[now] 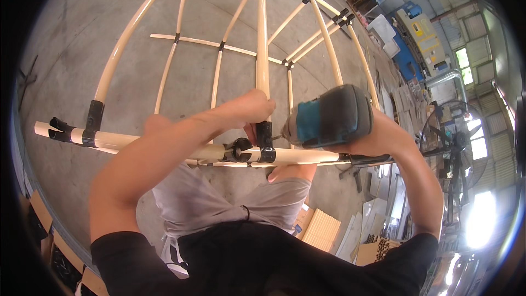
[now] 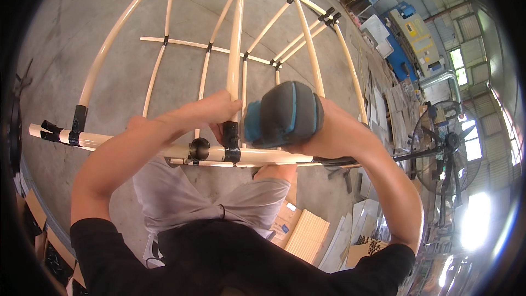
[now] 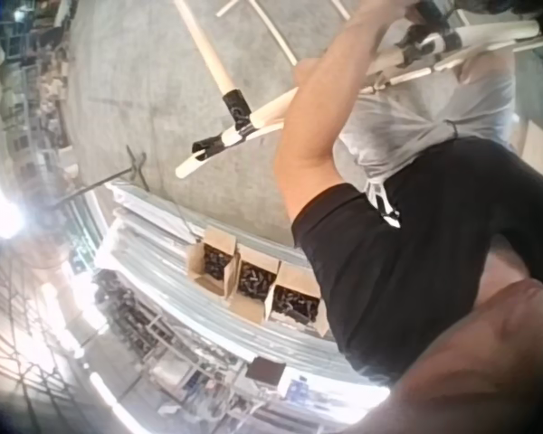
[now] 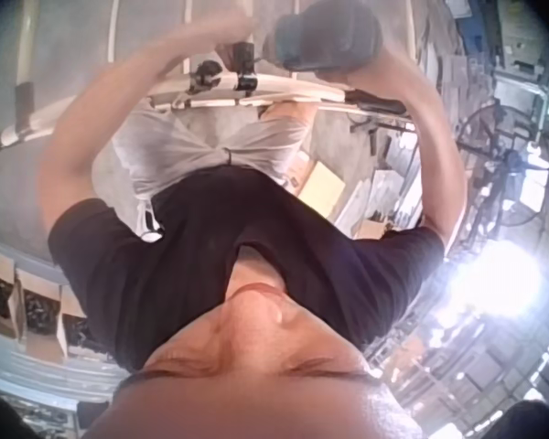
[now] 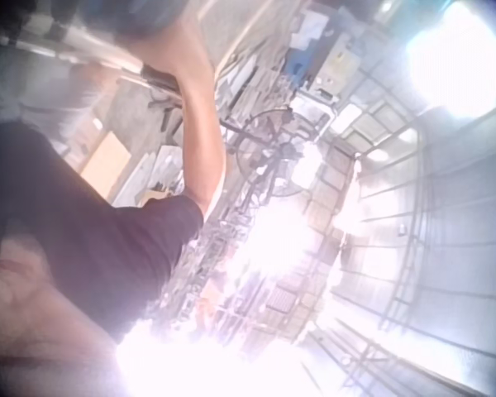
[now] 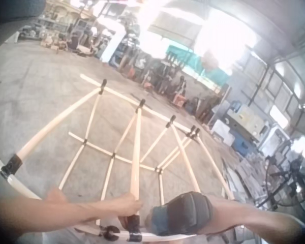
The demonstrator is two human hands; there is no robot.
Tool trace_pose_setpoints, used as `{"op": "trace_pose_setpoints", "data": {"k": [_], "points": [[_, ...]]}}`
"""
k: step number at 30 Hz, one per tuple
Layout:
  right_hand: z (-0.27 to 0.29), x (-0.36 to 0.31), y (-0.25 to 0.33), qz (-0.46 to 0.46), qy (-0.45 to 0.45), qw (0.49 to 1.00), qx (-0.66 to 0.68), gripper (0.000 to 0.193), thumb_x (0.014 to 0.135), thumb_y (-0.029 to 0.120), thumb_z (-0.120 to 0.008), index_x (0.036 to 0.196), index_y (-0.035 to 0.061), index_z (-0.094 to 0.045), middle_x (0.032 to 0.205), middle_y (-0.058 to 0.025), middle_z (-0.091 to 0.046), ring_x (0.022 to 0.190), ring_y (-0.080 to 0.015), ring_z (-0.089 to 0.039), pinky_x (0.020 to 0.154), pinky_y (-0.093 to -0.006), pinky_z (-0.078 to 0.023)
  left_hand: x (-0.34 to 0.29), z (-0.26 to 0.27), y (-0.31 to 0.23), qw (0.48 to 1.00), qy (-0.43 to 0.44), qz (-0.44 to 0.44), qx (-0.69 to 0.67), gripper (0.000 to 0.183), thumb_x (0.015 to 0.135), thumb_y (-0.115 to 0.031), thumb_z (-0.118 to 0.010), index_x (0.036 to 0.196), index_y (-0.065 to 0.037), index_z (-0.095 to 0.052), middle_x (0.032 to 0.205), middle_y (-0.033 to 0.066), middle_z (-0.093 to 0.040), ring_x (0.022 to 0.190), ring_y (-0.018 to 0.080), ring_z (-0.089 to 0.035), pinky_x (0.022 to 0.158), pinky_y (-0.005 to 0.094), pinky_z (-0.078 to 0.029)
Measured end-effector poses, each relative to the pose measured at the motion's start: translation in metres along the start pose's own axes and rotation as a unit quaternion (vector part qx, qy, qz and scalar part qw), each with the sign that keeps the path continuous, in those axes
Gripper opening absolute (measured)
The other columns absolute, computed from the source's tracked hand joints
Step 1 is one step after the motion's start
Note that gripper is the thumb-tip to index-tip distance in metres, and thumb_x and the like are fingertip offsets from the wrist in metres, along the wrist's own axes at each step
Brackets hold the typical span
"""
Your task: The person assembles a frame structure by inserting wooden poles into plastic connectors and securing them with a power drill.
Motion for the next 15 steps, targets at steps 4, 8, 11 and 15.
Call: {"op": "trace_pose_setpoints", "data": {"k": [4,8,11,15], "points": [[0.003,0.003,0.000,-0.009,0.013,1.000,-0.004,0.055,0.067,0.020,-0.087,0.115,0.0069,-0.063,0.111,-0.0138,-0.066,0.103,-0.0309,-0.063,0.091,-0.0377,-0.049,-0.001,0.000,-0.001,1.000,0.011,-0.005,-0.005,0.043,0.099,-0.020,-0.041,0.105,0.022,-0.044,0.076,0.0319,-0.062,0.062,0.0450,-0.068,0.050,0.0530,-0.061],[0.020,0.011,0.005,-0.082,0.061,0.992,0.075,0.055,0.067,0.023,-0.088,0.113,0.0041,-0.065,0.111,-0.0132,-0.066,0.105,-0.0262,-0.063,0.092,-0.0357,-0.048,0.009,-0.002,0.001,0.999,0.035,0.010,0.005,0.047,0.100,-0.025,-0.042,0.102,0.021,-0.049,0.074,0.0286,-0.064,0.063,0.0421,-0.069,0.054,0.0495,-0.062],[0.019,0.008,0.002,-0.075,0.013,0.995,0.066,0.065,0.063,0.021,-0.089,0.119,0.0041,-0.061,0.115,-0.0154,-0.065,0.108,-0.0277,-0.062,0.093,-0.0365,-0.047,0.005,0.005,0.010,0.999,0.038,0.021,0.026,0.045,0.100,-0.027,-0.043,0.106,0.016,-0.053,0.079,0.0249,-0.066,0.068,0.0378,-0.071,0.059,0.0466,-0.062],[0.030,-0.050,-0.013,-0.055,-0.040,0.997,-0.045,0.067,0.059,0.024,-0.090,0.118,0.0044,-0.063,0.119,-0.0154,-0.064,0.111,-0.0298,-0.061,0.095,-0.0397,-0.046,-0.035,0.026,-0.013,0.950,0.030,-0.048,0.306,0.042,0.099,-0.030,-0.049,0.109,0.009,-0.059,0.087,0.0212,-0.069,0.079,0.0327,-0.071,0.069,0.0424,-0.058]]}}
Point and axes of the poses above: each hand's wrist, its own x-axis towards the middle knuckle, its own z-axis out of the back of the hand, y = z × x, the point moved 5 cm from there along x, towards the middle knuckle
